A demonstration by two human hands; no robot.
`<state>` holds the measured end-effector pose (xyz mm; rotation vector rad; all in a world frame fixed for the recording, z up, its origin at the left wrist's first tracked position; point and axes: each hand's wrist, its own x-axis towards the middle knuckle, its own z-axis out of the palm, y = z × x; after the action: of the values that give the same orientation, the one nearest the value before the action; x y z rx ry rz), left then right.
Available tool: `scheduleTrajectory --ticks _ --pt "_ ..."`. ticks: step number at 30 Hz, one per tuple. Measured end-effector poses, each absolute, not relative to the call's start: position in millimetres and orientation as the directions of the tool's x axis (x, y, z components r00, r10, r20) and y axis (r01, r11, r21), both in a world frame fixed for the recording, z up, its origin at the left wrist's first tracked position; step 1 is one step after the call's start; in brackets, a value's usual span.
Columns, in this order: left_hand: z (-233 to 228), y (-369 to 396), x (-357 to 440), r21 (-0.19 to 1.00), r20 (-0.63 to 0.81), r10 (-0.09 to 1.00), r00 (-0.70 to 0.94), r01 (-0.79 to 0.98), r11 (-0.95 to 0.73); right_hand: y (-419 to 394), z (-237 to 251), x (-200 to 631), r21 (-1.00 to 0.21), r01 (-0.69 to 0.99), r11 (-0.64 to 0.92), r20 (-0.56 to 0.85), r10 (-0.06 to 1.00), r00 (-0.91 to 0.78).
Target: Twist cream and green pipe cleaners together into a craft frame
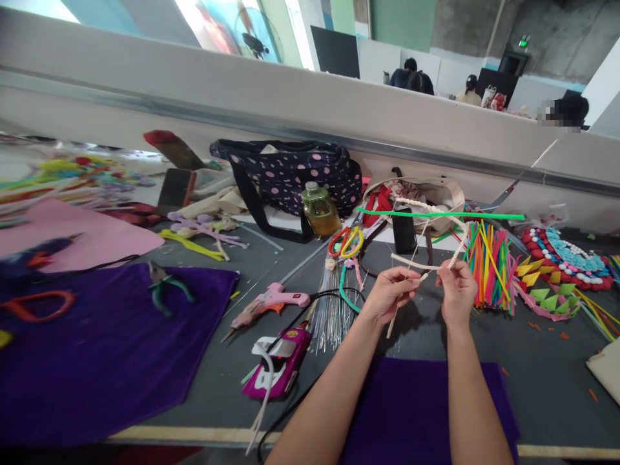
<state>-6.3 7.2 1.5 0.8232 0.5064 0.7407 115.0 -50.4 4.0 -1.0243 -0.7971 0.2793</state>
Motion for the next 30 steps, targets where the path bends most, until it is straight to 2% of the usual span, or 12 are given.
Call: scheduleTrajectory --ticks 9,16,21,30 --pt "-1.2 5.1 -3.3 0.807 -0.111 0.784 0.611 -0.405 0.430 -49.4 5.1 110.3 -0.873 0.171 0.457 0.414 0.506 0.757" --pt "-0.9 5.3 -3.0 0.802 -0.092 0.777 0.623 -0.416 0.428 -47.7 2.0 111.6 -0.853 0.200 0.481 0.439 0.456 0.774" --pt "-1.5 4.1 -3.8 0.802 -0.109 0.700 0.706 -0.354 0.481 -47.3 1.5 111.9 -0.846 0.221 0.485 0.441 0.404 0.801" --pt "-5.6 9.4 -6.8 0.744 -0.151 0.493 0.857 -0.230 0.627 -50.6 2.8 108.7 -0.817 0.267 0.510 0.499 0.396 0.771"
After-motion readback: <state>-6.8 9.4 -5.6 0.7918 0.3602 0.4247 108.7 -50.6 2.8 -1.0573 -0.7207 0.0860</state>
